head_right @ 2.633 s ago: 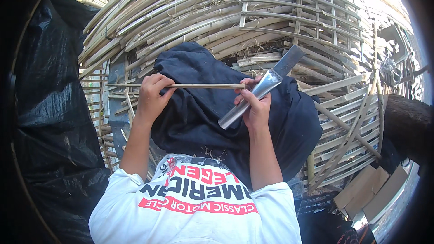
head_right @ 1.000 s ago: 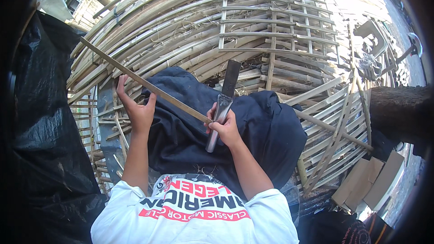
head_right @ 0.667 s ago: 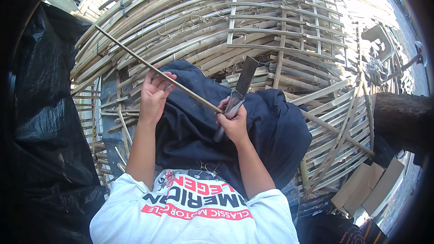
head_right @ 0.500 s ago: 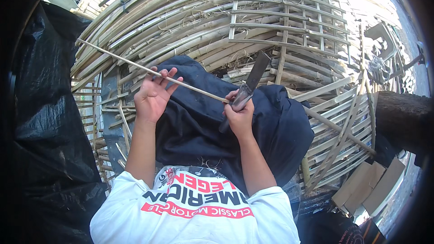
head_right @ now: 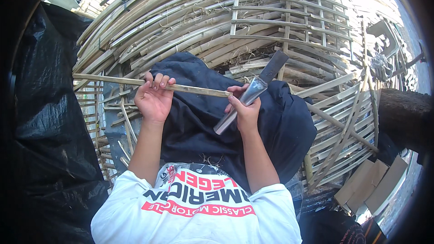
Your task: The person uses a large knife to shave and smooth bamboo sticks while sitting on a bamboo structure, then fits a smoothed stick into a pre-made bamboo lattice frame.
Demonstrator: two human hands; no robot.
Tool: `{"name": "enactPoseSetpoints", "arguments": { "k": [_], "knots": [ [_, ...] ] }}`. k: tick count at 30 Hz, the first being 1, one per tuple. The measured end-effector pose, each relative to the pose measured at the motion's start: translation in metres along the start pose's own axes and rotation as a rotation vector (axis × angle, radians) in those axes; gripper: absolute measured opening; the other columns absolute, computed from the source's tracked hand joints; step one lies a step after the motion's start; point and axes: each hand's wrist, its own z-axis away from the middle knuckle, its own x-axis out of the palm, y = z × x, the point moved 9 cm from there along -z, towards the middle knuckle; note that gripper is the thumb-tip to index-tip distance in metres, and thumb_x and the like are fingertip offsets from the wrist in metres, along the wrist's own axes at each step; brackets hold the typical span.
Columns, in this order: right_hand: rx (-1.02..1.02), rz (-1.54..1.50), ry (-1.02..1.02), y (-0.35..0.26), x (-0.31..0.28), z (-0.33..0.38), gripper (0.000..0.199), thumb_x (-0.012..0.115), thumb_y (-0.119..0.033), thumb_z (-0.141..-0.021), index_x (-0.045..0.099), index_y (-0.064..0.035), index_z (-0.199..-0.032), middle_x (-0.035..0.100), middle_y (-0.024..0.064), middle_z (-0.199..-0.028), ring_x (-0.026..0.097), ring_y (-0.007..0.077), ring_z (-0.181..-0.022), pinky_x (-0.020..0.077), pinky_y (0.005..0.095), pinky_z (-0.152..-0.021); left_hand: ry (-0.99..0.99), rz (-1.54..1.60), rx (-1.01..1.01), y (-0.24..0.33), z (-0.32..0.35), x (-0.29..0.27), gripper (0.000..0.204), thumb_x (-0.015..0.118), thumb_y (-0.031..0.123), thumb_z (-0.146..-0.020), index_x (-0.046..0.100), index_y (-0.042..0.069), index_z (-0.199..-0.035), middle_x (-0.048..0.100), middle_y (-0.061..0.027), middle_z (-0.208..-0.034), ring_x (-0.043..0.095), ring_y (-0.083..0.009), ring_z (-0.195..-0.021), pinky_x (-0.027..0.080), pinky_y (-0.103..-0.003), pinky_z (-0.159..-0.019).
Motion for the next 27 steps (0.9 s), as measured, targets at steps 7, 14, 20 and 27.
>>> {"name": "enactPoseSetpoints", "arguments": {
  "k": [7,14,20,27],
  "knots": [
    [-0.020,-0.051,0.125,-0.003,-0.013,-0.002,0.041,0.065,0.011,-0.078,0.044,-0.0070,-0.109,0.064,0.0219,-0.103,0.064,0.0195,-0.067,0.0559,0.0288,-0.051,-0.032,-0.036,-0.036,-0.009,0.005,0.002,0.012,0.055,0.012,-0.083,0.044,0.010,-0.077,0.045,-0.0039,-0.076,0.051,-0.0236,-0.093,0.040,-0.047,-0.103],
    [-0.064,-0.072,0.276,-0.014,-0.030,-0.002,0.040,0.062,0.010,-0.080,0.042,-0.0083,-0.109,0.064,0.0233,-0.103,0.063,0.0203,-0.058,0.0557,0.0286,-0.050,0.126,-0.587,-0.149,-0.016,0.027,-0.009,0.031,0.055,0.012,-0.085,0.056,0.002,-0.114,0.060,-0.0079,-0.101,0.055,-0.0217,-0.106,0.043,-0.042,-0.100],
    [-0.102,-0.062,0.317,-0.014,-0.035,-0.004,0.037,0.060,0.009,-0.082,0.040,-0.0058,-0.110,0.064,0.0240,-0.103,0.069,0.0274,-0.077,0.0572,0.0290,-0.052,-0.207,-0.977,-0.756,-0.027,0.094,-0.010,0.042,0.060,0.009,-0.087,0.052,0.002,-0.128,0.059,-0.0052,-0.103,0.055,-0.0134,-0.099,0.044,-0.029,-0.090],
    [-0.103,0.046,0.267,-0.008,-0.029,-0.004,0.036,0.060,0.009,-0.083,0.040,-0.0035,-0.110,0.064,0.0236,-0.102,0.069,0.0297,-0.082,0.0568,0.0285,-0.052,-0.459,-0.602,-0.839,-0.008,0.133,0.038,0.067,0.076,0.026,-0.079,0.046,0.004,-0.135,0.059,-0.0097,-0.112,0.055,-0.0190,-0.109,0.042,-0.034,-0.094]
  ]
}}
